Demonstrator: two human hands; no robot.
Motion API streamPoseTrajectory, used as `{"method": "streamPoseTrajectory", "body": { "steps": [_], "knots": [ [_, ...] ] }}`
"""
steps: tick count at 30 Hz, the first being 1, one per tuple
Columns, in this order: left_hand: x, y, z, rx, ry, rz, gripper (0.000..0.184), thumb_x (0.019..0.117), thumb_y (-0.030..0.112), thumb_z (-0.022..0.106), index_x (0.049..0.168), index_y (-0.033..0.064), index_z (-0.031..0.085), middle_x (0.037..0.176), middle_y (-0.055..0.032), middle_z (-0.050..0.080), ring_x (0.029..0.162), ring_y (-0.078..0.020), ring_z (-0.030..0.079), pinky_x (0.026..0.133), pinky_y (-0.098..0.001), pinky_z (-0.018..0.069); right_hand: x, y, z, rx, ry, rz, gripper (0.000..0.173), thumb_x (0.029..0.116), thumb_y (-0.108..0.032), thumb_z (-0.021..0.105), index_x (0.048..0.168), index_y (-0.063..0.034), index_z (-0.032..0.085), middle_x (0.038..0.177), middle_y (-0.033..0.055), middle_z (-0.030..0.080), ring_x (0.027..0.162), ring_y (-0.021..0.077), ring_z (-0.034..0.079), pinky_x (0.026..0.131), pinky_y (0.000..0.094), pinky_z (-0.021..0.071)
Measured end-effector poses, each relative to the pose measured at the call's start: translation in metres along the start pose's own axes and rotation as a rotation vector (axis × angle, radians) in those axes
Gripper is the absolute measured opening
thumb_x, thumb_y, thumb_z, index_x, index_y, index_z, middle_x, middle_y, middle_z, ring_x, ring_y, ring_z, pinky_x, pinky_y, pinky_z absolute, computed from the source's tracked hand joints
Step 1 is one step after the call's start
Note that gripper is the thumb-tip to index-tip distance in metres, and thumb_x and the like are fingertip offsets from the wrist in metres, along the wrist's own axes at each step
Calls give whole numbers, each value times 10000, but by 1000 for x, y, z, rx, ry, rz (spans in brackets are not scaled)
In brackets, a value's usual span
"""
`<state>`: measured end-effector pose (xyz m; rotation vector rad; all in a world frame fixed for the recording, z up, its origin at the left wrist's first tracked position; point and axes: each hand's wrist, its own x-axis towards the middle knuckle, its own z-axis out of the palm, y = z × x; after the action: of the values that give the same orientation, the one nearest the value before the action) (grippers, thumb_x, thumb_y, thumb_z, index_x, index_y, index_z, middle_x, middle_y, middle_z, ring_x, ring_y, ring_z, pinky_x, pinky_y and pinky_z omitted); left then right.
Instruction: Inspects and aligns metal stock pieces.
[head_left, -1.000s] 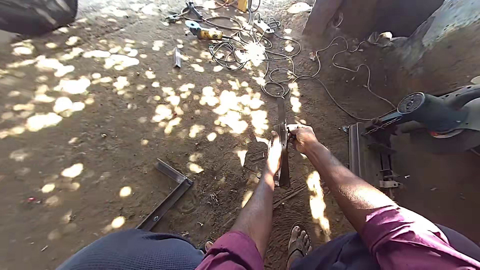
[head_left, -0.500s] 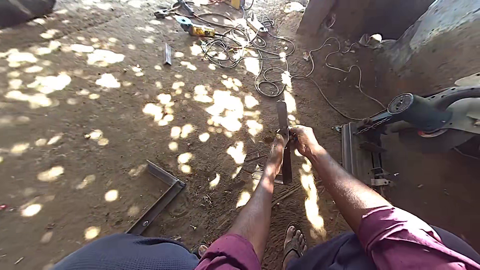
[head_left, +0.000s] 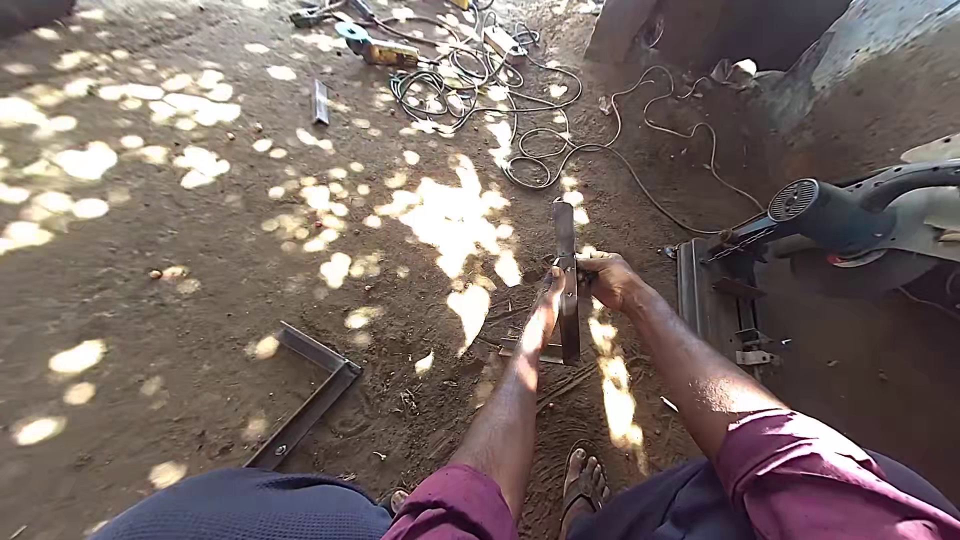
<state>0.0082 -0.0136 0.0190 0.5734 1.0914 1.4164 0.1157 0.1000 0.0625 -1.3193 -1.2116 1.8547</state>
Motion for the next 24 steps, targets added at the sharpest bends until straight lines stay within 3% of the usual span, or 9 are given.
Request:
{"method": "streamPoseTrajectory", "body": {
  "steps": [2, 5, 8, 11, 13, 14, 19, 21, 24],
  "knots": [
    [-11, 44, 18, -16, 131, -210, 477, 1131, 365, 260, 1486, 119, 463, 1355, -85, 583, 1226, -187, 551, 1065, -418, 443, -4, -2, -1, 4, -51, 14, 115, 1016, -147, 603, 1019, -37, 636, 858, 79, 654, 711, 159, 621, 666, 336, 559],
    [24, -20, -18, -76, -119, 157, 704, 1044, 615, 395, 1537, 112, 397, 1420, -115, 585, 1281, -205, 578, 1079, -430, 492, -8, -7, 3, -35, -71, 16, 107, 998, -131, 631, 1003, -27, 656, 848, 82, 659, 719, 161, 622, 686, 345, 562],
    [43, -29, -25, -180, -78, 174, 744, 1042, 628, 385, 1596, 136, 324, 1562, -95, 458, 1414, -191, 461, 1168, -438, 406, -8, -9, 7, -89, -62, -1, 83, 983, -100, 644, 938, -32, 660, 780, 56, 635, 648, 133, 594, 618, 300, 546],
    [41, 0, -23, -140, -15, 233, 511, 1083, 455, 448, 1416, 73, 515, 1314, -102, 631, 1202, -172, 608, 1049, -404, 508, -2, 0, -1, -98, -88, -33, 76, 995, -59, 613, 953, -24, 666, 777, 47, 627, 648, 125, 585, 612, 290, 538],
    [38, 9, -25, -6, -44, 364, 301, 1062, 319, 520, 1183, 55, 603, 1070, -60, 657, 999, -130, 635, 931, -361, 542, 3, 9, -5, -76, -91, -61, 74, 975, -16, 603, 917, -25, 646, 786, 55, 630, 672, 133, 588, 637, 313, 539],
    [37, 7, -27, 94, -57, 400, 321, 1052, 338, 544, 1164, 48, 622, 1046, -70, 665, 974, -136, 645, 914, -371, 554, 4, 13, -6, -60, -85, -61, 77, 965, 0, 601, 899, -32, 622, 796, 60, 634, 691, 142, 599, 663, 330, 551],
    [44, -16, -33, 293, 6, 360, 546, 1076, 525, 421, 1260, 72, 664, 1111, -105, 729, 1015, -169, 711, 967, -434, 587, 5, 38, -13, 55, -89, 1, 124, 962, 26, 581, 1071, 0, 636, 831, 79, 646, 686, 143, 610, 676, 321, 567],
    [47, -20, -39, 298, 53, 332, 566, 1066, 571, 407, 1230, 106, 685, 1066, -87, 742, 987, -175, 720, 939, -456, 595, 5, 46, -10, 71, -121, 21, 100, 968, 9, 588, 1050, 2, 645, 808, 79, 641, 661, 144, 605, 652, 318, 568],
    [44, -10, -50, 329, 97, 253, 563, 1059, 576, 421, 1242, 111, 681, 1134, -106, 718, 1069, -199, 688, 986, -484, 553, 3, 53, 0, 122, -138, 25, 95, 993, -26, 581, 1061, 0, 643, 825, 75, 639, 686, 147, 607, 680, 323, 567]
  ]
}}
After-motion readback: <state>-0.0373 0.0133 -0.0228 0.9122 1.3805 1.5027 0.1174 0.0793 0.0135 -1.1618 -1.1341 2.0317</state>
